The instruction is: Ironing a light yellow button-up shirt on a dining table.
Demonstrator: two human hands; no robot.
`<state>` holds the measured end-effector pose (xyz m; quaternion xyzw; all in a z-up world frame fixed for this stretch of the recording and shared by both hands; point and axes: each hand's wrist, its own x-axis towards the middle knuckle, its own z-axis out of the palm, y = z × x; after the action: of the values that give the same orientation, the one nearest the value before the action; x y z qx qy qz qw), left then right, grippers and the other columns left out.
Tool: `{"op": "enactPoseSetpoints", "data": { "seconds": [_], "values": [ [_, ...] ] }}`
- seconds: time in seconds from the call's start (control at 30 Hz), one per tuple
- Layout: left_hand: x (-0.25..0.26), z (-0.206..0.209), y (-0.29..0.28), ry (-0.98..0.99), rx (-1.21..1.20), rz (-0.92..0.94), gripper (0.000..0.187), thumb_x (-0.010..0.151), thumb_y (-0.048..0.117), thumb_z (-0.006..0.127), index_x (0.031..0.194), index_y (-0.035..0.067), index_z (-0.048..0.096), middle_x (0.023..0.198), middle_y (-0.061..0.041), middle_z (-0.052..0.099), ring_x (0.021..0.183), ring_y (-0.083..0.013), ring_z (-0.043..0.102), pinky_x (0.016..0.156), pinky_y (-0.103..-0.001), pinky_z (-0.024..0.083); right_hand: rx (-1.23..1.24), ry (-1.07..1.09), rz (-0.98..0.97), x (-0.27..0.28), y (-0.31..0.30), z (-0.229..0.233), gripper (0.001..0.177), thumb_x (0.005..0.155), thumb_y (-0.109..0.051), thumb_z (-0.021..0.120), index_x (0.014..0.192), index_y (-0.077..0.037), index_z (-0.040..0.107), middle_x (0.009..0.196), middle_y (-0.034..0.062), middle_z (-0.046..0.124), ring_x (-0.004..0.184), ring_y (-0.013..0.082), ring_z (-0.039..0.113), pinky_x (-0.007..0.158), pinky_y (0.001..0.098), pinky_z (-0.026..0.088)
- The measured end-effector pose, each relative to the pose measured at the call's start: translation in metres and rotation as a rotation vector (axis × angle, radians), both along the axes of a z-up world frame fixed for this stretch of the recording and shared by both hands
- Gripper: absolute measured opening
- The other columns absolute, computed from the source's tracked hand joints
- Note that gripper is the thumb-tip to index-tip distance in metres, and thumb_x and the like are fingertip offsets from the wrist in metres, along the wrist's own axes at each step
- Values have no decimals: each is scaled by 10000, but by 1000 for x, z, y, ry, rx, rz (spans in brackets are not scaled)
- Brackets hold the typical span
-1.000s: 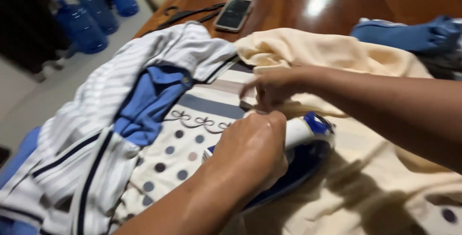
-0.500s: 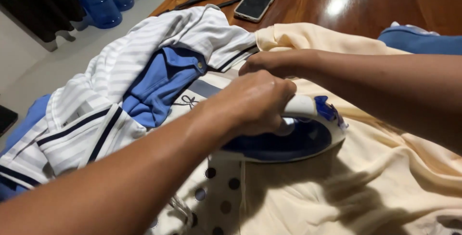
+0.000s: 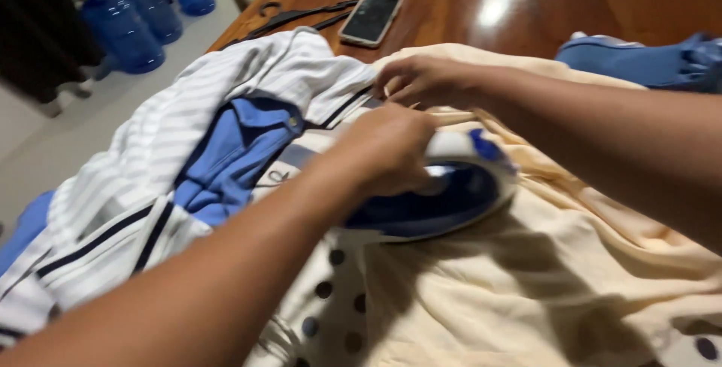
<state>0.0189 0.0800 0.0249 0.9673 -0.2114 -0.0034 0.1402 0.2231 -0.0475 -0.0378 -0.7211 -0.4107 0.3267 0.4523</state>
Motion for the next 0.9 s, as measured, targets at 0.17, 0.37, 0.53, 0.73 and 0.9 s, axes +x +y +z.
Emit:
{"op": "enactPoseSetpoints", "data": {
  "seconds": [0.17, 0.37, 0.53, 0.73, 0.9],
  "values": [
    [-2, 2, -50, 24, -93, -54, 375, 639, 242, 816, 991, 121, 767, 962, -185, 745, 938, -363, 721, 832, -460, 564, -312, -201, -662, -33, -134, 38, 300, 897, -147, 707, 1176, -41, 681, 931, 119, 694, 774, 170, 651, 672, 326, 547],
    [-67, -1, -1, 98, -133, 20, 258, 688, 179, 757, 923, 74, 741, 903, -222, 730, 908, -405, 702, 768, -494, 548, -620, -122, -925, -122, -234, 9, 356, 930, -260, 763, 1116, 38, 707, 851, 176, 688, 716, 244, 608, 631, 395, 493],
    [-112, 10, 41, 363, 123, 317, 240, 784, 227, 760, 941, 65, 679, 878, -217, 726, 878, -411, 722, 798, -499, 556, -875, -594, -869, -159, -241, -28, 615, 785, -397, 909, 1316, -170, 697, 971, 162, 694, 864, 306, 673, 718, 405, 565],
    [-81, 12, 13, 251, 61, 327, 267, 767, 164, 705, 1023, 89, 695, 870, -229, 716, 849, -435, 706, 780, -520, 545, -640, -318, -1171, -144, -246, -8, 611, 820, -78, 752, 1407, -206, 641, 966, 187, 780, 808, 359, 755, 666, 496, 598],
    [-7, -15, -59, -23, -124, 4, 208, 683, 153, 750, 866, 56, 766, 912, -234, 729, 897, -398, 721, 767, -490, 565, -558, -755, -1115, -113, -273, -3, 496, 836, -147, 751, 1328, -128, 694, 1038, 164, 759, 885, 292, 738, 775, 411, 587]
  ]
}}
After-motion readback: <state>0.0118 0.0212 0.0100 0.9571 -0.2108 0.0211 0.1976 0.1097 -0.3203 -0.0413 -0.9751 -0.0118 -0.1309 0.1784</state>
